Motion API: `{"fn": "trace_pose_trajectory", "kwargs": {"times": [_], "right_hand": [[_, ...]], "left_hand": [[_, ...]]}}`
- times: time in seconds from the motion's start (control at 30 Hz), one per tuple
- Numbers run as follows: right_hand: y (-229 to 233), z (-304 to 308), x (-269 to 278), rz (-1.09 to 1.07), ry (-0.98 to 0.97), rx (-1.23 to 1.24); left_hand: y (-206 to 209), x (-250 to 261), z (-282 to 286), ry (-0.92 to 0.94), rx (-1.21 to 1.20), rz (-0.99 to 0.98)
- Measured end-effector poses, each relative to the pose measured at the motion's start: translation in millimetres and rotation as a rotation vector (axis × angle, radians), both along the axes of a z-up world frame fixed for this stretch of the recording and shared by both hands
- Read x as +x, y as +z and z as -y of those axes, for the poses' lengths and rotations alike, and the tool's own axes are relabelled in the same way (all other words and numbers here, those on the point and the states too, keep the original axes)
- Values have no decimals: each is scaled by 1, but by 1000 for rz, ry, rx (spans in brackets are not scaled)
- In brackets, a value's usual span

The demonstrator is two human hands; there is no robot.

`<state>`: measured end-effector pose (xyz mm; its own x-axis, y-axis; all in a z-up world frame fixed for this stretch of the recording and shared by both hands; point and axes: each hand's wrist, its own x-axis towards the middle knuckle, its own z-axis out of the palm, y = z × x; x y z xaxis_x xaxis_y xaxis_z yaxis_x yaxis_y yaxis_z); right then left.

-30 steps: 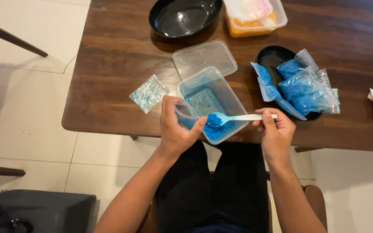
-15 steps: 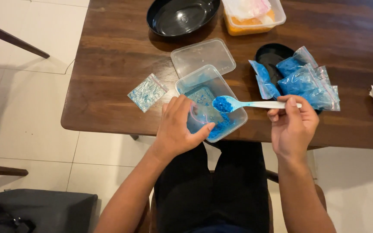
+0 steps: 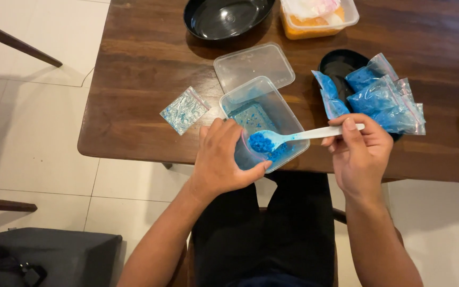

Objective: Scooping blue granules from a plastic container into small zip-lock bags using a spoon.

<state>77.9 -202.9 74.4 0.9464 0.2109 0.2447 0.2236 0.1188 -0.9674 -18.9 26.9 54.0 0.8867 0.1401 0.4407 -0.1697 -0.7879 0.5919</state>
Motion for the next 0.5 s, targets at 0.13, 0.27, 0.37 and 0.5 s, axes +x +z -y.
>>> {"fn": "trace_pose_trajectory", "kwargs": {"times": [0.13,0.27,0.37,0.5], "right_hand": [[0,-14,-3,52,4,26],[23,-38,-26,222,86,-181],[43,-56,-39,372,235,-352],[64,-66,-52,517,373,-389]], "left_hand": [[-7,2,-3,-26,-70,138],[-9,2,-3,-10,-66,231],[-17,5,-3,11,-99,325],[-31,10,-5,29,-192,430]]}}
